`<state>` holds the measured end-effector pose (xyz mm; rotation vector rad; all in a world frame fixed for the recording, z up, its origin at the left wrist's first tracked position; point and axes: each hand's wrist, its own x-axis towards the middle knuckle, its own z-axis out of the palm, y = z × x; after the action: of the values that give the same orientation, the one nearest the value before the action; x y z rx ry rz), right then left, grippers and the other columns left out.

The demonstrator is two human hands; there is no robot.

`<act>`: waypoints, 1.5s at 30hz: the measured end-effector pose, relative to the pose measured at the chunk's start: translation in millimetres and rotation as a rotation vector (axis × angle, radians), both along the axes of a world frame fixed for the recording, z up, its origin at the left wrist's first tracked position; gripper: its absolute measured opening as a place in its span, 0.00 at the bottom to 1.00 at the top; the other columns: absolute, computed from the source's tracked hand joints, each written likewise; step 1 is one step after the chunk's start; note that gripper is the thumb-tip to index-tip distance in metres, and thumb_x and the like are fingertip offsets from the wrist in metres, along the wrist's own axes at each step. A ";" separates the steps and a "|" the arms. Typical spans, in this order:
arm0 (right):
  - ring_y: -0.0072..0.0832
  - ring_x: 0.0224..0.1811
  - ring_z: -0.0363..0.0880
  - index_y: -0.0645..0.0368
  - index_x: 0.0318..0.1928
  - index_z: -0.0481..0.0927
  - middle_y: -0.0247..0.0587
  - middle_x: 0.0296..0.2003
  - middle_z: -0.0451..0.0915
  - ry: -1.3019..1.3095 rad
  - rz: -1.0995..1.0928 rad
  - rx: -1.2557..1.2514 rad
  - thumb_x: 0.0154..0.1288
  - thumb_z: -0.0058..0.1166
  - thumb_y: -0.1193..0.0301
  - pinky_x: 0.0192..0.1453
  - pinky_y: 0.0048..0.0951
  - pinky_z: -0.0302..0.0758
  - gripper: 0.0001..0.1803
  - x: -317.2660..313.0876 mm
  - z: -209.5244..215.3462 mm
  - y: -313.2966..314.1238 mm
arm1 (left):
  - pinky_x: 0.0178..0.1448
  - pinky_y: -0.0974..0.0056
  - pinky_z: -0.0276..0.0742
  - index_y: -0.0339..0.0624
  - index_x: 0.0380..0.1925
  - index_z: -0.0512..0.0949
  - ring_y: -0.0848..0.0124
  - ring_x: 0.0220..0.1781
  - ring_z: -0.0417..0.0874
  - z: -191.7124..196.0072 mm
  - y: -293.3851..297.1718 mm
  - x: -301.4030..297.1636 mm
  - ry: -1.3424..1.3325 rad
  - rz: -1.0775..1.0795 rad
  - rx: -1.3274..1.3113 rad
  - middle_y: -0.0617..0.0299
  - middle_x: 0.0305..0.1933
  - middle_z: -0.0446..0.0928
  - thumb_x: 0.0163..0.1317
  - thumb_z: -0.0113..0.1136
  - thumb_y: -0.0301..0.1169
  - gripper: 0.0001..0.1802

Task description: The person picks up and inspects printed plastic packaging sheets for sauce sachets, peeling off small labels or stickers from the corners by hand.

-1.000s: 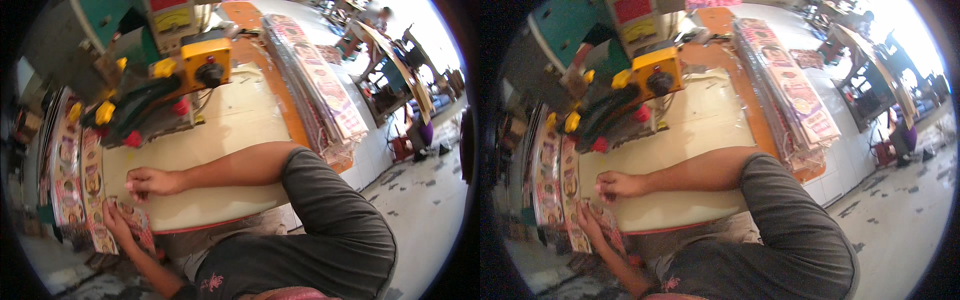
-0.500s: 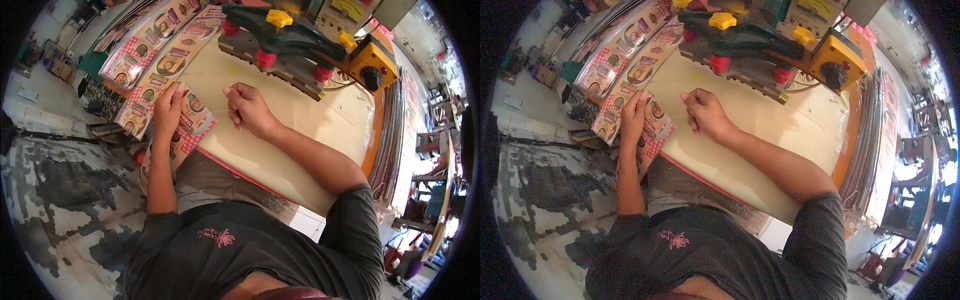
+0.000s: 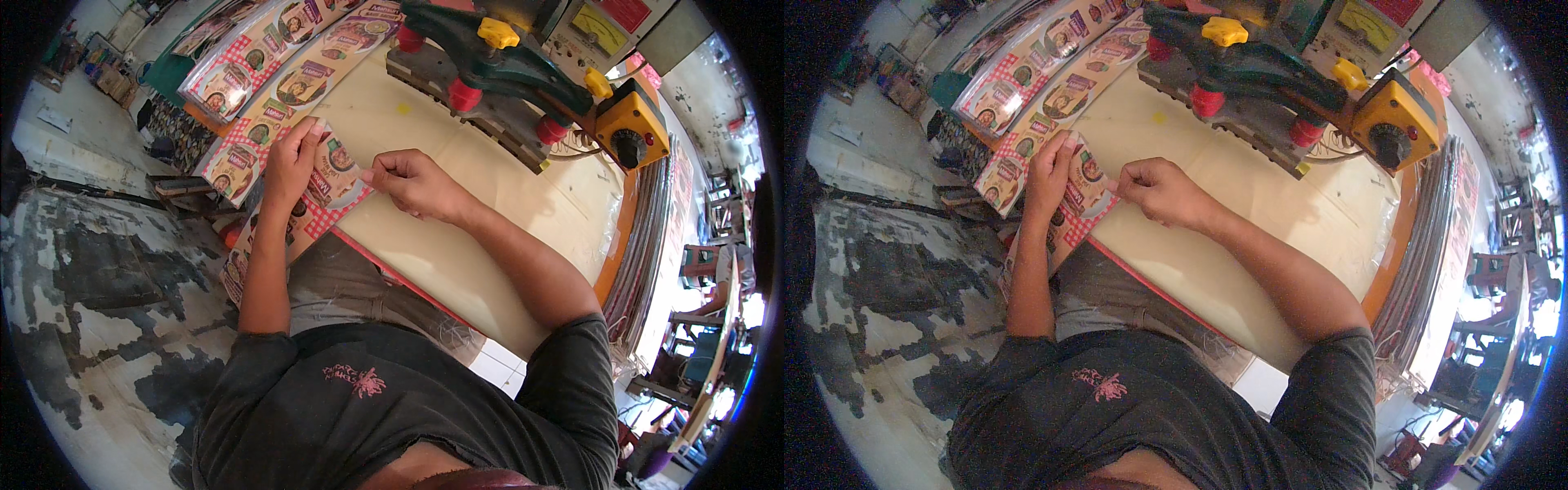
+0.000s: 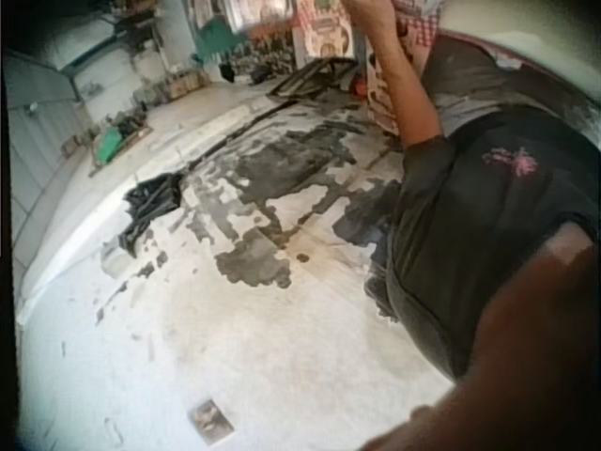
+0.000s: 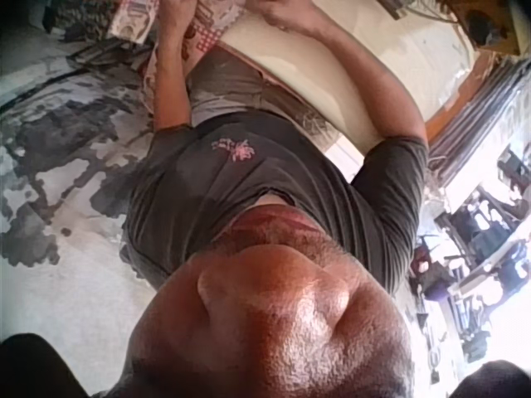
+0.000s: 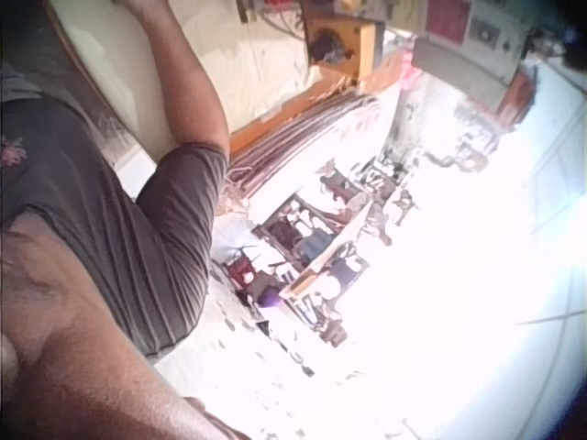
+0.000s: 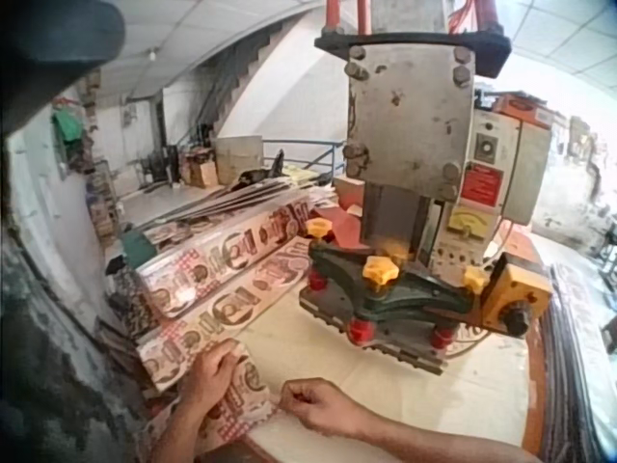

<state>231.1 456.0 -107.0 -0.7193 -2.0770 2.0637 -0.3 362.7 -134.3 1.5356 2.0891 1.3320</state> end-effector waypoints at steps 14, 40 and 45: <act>0.14 0.16 0.53 0.52 0.23 0.62 0.22 0.17 0.57 0.433 0.033 -0.409 0.77 0.51 0.71 0.19 0.25 0.51 0.21 6.8 -14.8 8.5 | 0.41 0.60 0.78 0.37 0.52 0.81 0.63 0.33 0.85 -8.1 0.7 -4.5 0.024 0.010 0.098 0.49 0.34 0.84 0.82 0.54 0.44 0.20; 0.45 0.31 0.82 0.60 0.40 0.80 0.46 0.32 0.80 0.730 -0.191 0.868 0.73 0.60 0.69 0.35 0.43 0.78 0.07 15.2 -9.2 -33.6 | 0.51 0.58 0.77 0.31 0.48 0.77 0.62 0.41 0.80 -18.9 3.9 -9.1 -0.006 -0.053 0.051 0.49 0.40 0.81 0.85 0.45 0.41 0.21; 0.45 0.32 0.80 0.64 0.42 0.78 0.49 0.32 0.78 0.614 -0.471 0.638 0.76 0.56 0.70 0.39 0.42 0.76 0.09 5.9 -11.1 -19.8 | 0.52 0.58 0.77 0.31 0.52 0.78 0.60 0.42 0.82 -21.7 3.7 -6.7 -0.030 -0.055 0.095 0.47 0.42 0.83 0.85 0.45 0.42 0.22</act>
<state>237.0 436.2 -118.1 -0.3495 -1.8005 1.0825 -7.0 366.4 -156.1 1.5873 1.9774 1.4446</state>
